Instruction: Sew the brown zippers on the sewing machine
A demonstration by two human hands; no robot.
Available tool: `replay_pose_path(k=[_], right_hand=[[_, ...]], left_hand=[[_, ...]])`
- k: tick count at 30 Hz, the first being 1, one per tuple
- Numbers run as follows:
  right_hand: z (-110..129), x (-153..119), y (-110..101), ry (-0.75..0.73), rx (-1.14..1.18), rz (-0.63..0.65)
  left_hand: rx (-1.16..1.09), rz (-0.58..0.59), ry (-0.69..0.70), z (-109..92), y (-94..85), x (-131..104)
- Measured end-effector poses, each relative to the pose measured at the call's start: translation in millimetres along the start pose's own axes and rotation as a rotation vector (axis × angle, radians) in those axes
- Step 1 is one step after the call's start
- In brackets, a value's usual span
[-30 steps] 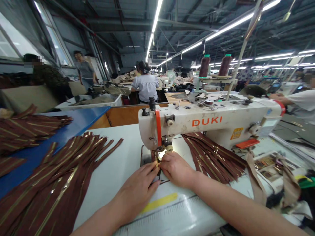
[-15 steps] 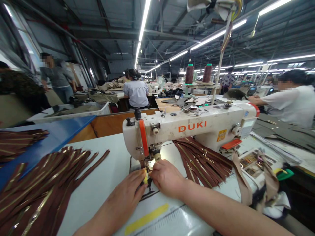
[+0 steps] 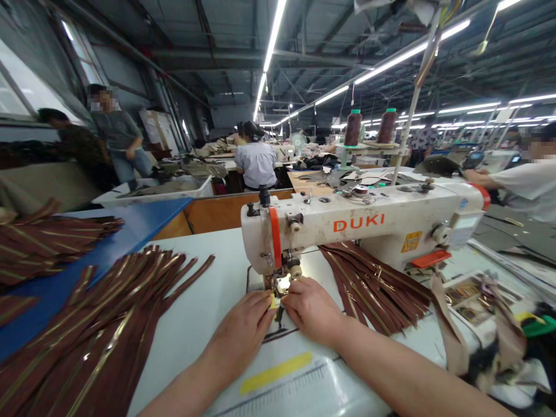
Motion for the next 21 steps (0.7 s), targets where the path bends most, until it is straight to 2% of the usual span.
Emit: replay_pose_path(k=[6,9,13,17,19,21], right_hand=[[0.2,-1.3,0.0,-0.019,0.035,-0.001],[2.5,-2.9,-1.5,-0.036,0.048,-0.027],[5.0,-6.4,-4.3,-0.056,0.090,-0.095],[8.1,-8.9,-3.9,-0.094,0.139,-0.133],[12.2,-10.8,-3.0,-0.121,0.136,-0.138],[18.7,-14.0,-3.2,-0.159,0.112,-0.154]], left_hand=[[0.028,0.010,0.035,-3.4,1.3,7.1],[-0.009,0.056,-0.019,-1.7,-1.9,5.7],[-0.081,0.146,-0.087,-8.9,-14.6,-24.1],[-0.163,0.235,-0.086,-21.9,-28.6,-58.8],[-0.161,0.244,-0.092,-22.3,-33.2,-63.4],[-0.076,0.244,-0.085,-20.8,-34.3,-57.4]])
Point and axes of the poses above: each hand's wrist, its own x-axis towards the middle knuckle, its own y-axis out of the palm, z = x × y, the point moved 9 cm from there along x, towards the middle knuckle, and after that the axes turned 12 degrees about z, right-handed, at the moved point
